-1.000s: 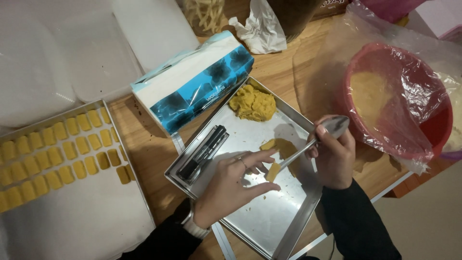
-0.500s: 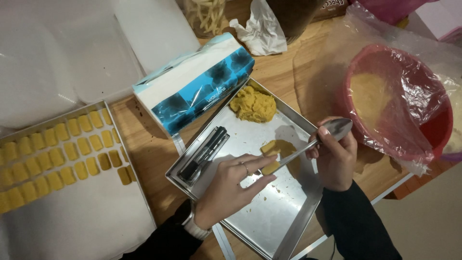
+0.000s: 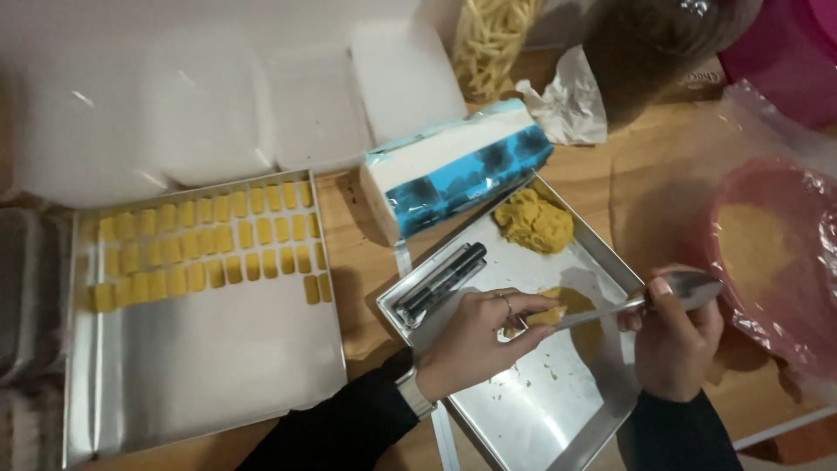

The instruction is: Shaping yellow dough into small rectangular pieces using a spoon on a metal tray

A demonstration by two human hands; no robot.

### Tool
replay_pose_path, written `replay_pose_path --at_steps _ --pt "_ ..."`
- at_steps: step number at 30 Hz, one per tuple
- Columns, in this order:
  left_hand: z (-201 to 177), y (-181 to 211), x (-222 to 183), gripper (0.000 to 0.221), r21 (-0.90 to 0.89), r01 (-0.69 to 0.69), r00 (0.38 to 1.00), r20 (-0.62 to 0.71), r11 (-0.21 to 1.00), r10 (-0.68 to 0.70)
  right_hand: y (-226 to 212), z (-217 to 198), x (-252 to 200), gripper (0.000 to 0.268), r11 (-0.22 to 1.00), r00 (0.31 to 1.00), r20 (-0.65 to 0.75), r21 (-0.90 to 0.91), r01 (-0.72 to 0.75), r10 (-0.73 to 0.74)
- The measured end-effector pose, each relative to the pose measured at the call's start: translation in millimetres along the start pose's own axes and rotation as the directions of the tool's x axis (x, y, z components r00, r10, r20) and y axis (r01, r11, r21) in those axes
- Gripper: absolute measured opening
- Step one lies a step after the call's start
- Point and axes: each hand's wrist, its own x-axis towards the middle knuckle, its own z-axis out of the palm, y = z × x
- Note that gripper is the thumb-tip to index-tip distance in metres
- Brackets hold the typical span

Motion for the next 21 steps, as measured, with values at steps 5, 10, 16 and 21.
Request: replay_pose_path --at_steps 5,10,16,21 --pt "-4.2 4.3 0.0 0.029 -0.096 0.011 0.999 -0.05 0.995 -0.016 5.9 -8.4 3.3 0.016 0.999 0.995 -0.091 -0.015 0.033 -0.034" --pt "-10.6 11.4 2.7 0.034 -0.132 0.14 0.987 -0.057 0.981 -0.149 9.3 -16.2 6.0 0.018 0.997 0.987 -0.146 -0.061 0.05 -0.059" --pt "-8.1 7.8 5.7 0.039 -0.36 0.257 0.96 -0.012 0.897 -0.28 9.4 -19.2 8.4 0.008 0.996 0.982 -0.169 0.022 0.091 -0.086" --pt "-34.8 26.1 3.6 0.025 -0.348 0.099 0.987 -0.085 0.932 -0.137 9.3 -20.0 9.4 0.011 0.997 0.98 -0.191 0.022 0.069 -0.063"
